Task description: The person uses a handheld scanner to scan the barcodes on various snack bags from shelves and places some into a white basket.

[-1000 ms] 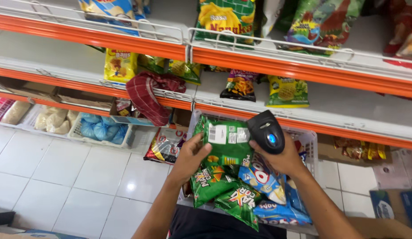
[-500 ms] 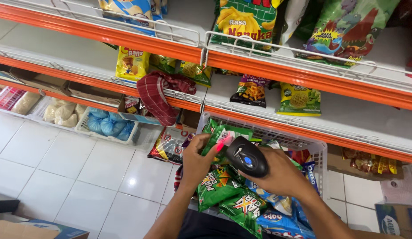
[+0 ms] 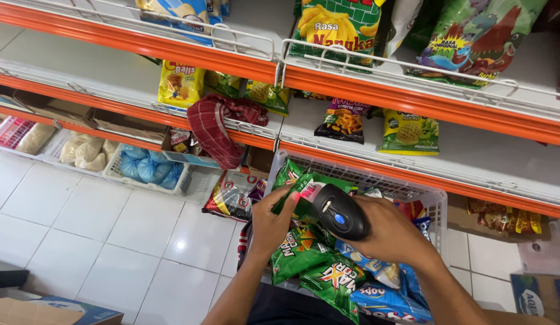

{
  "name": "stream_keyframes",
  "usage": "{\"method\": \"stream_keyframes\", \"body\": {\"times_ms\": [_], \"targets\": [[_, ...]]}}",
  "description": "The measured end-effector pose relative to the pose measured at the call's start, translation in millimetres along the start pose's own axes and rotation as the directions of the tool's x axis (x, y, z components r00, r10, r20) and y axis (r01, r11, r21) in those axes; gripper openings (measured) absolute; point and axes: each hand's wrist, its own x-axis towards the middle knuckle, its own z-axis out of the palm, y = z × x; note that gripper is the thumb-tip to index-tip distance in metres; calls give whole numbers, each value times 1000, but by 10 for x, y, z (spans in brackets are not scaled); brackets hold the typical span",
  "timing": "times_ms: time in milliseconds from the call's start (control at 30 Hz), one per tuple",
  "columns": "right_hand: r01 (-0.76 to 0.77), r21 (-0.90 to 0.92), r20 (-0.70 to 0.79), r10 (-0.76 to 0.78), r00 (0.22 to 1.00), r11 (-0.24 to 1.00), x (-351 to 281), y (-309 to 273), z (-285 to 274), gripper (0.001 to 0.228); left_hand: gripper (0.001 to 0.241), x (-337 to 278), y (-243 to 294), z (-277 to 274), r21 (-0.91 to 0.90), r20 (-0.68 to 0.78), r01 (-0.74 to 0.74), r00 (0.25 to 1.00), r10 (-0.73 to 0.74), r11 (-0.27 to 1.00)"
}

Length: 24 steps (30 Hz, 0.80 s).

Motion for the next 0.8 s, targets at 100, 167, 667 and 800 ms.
{"method": "stream_keyframes", "body": {"times_ms": [100,167,667,800], "targets": [[-42,8,14,42,999,999,-9,-42,-3,39,28,-2,-50,-1,-87,-15,-95,995,94,992],[-66,2,21,66,998,998,-6,-67,-9,39,26,-5,-82,-2,-77,-27,-90,996,88,993],[184,109,-53,-179,982,977,111,304,287,54,22,121,148,-133,40,162,-212,966,203,976],[3,150,-5,-2,1000,989,126,227,294,59,15,207,31,-27,-69,52,-96,994,100,993]]}}
